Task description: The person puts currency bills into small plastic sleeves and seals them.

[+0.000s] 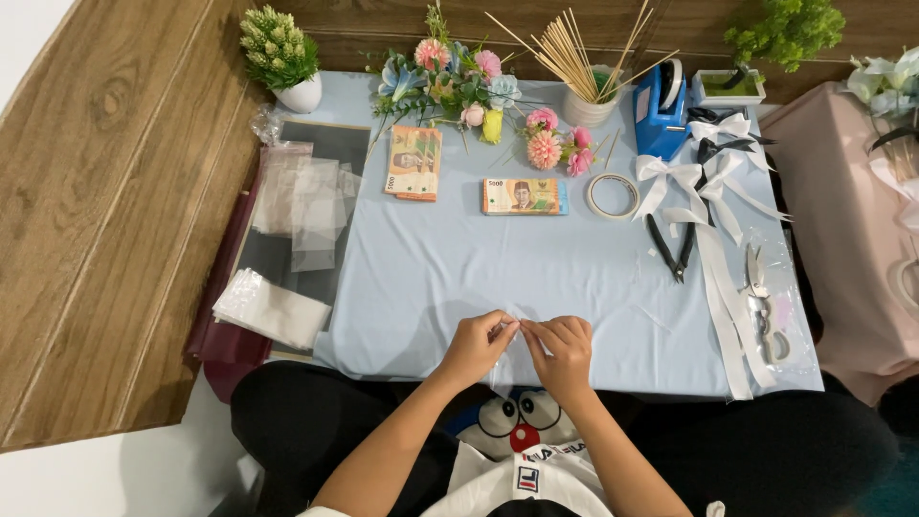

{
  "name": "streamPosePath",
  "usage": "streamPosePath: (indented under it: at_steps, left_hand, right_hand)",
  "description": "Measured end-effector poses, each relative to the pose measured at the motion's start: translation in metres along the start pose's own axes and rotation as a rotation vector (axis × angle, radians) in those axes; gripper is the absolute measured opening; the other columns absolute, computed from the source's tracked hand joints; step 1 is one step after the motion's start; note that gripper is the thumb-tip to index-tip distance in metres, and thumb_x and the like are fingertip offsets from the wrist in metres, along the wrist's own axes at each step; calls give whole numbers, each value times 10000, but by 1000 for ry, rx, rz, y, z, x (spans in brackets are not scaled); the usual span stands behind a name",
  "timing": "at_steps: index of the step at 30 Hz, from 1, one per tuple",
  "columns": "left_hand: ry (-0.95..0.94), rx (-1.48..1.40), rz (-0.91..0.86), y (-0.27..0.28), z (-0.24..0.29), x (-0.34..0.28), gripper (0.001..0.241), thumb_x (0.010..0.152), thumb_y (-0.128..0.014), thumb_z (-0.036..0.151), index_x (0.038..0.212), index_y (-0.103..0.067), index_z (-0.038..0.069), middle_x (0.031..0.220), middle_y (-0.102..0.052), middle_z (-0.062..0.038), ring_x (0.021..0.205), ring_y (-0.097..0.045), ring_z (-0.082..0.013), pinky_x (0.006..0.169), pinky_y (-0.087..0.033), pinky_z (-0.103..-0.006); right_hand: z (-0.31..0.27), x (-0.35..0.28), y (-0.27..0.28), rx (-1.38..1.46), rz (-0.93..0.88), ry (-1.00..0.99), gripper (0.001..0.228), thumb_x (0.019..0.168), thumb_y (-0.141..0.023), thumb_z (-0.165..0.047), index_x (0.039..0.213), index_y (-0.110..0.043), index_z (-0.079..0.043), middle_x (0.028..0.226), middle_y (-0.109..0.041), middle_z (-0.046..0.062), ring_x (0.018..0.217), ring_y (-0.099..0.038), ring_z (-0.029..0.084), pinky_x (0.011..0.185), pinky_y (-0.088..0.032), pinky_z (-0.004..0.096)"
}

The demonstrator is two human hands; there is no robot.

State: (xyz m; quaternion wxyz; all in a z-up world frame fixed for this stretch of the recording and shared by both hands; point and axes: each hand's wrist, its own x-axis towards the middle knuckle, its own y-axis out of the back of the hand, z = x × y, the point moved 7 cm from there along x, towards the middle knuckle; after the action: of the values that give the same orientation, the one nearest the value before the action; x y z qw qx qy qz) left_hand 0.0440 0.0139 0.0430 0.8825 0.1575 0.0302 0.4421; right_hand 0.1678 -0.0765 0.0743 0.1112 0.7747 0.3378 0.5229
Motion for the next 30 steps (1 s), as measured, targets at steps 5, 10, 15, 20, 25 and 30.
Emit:
streamPosePath:
  at_steps: [5, 10, 15, 20, 25, 30]
  left_hand:
    - [-47, 64, -23, -1, 3, 1, 91, 950, -681, 134, 974, -728, 60, 531, -605, -85, 451, -575, -204, 444, -463, -300]
    - [-75, 101, -67, -9, -4, -2, 86, 957, -663, 148, 930, -707, 78, 538, -588, -91, 491, -596, -249, 471, -476, -349]
    - [19, 165, -115, 4, -1, -3, 109, 940, -686, 183, 999, -747, 114, 624, -674, -94, 538, -629, -246, 524, -517, -355]
    - [7, 235, -126, 28, 10, 10, 91, 931, -694, 180, 984, -748, 130, 821, -745, -112, 768, -715, -300, 696, -583, -385]
    - [-135, 372, 6, 41, 12, 9, 117, 898, -741, 224, 1008, -739, 183, 1201, -677, -54, 1094, -672, -300, 945, -528, -432]
    - [-276, 227, 24, 47, 40, 5, 675, 793, -842, 358, 1378, -580, 146, 1338, -646, -57, 1336, -535, -297, 1143, -325, -497]
  right_hand:
    - [5, 8, 5, 30, -45, -93, 92, 825, -832, -105, 872, -812, -182, 679, -689, -62, 689, -617, 167, 791, -447, 314]
    - [29, 10, 15, -44, -13, -163, 84, 837, -829, -76, 862, -802, -152, 684, -695, -46, 698, -626, 180, 783, -443, 333]
    - [57, 28, 33, 78, -107, -490, 83, 872, -837, -122, 880, -814, -201, 697, -719, -39, 738, -638, 158, 840, -427, 297]
    - [61, 34, 27, 373, -293, -777, 80, 835, -833, -93, 901, -837, -139, 715, -733, 52, 756, -603, 149, 823, -454, 340]
    - [46, 42, 12, 493, -401, -783, 103, 817, -839, -83, 915, -850, -113, 693, -725, 69, 740, -609, 146, 829, -476, 340]
    - [1, 66, 0, 382, -539, -432, 93, 794, -821, -53, 862, -836, -115, 692, -758, 68, 708, -675, 224, 850, -485, 368]
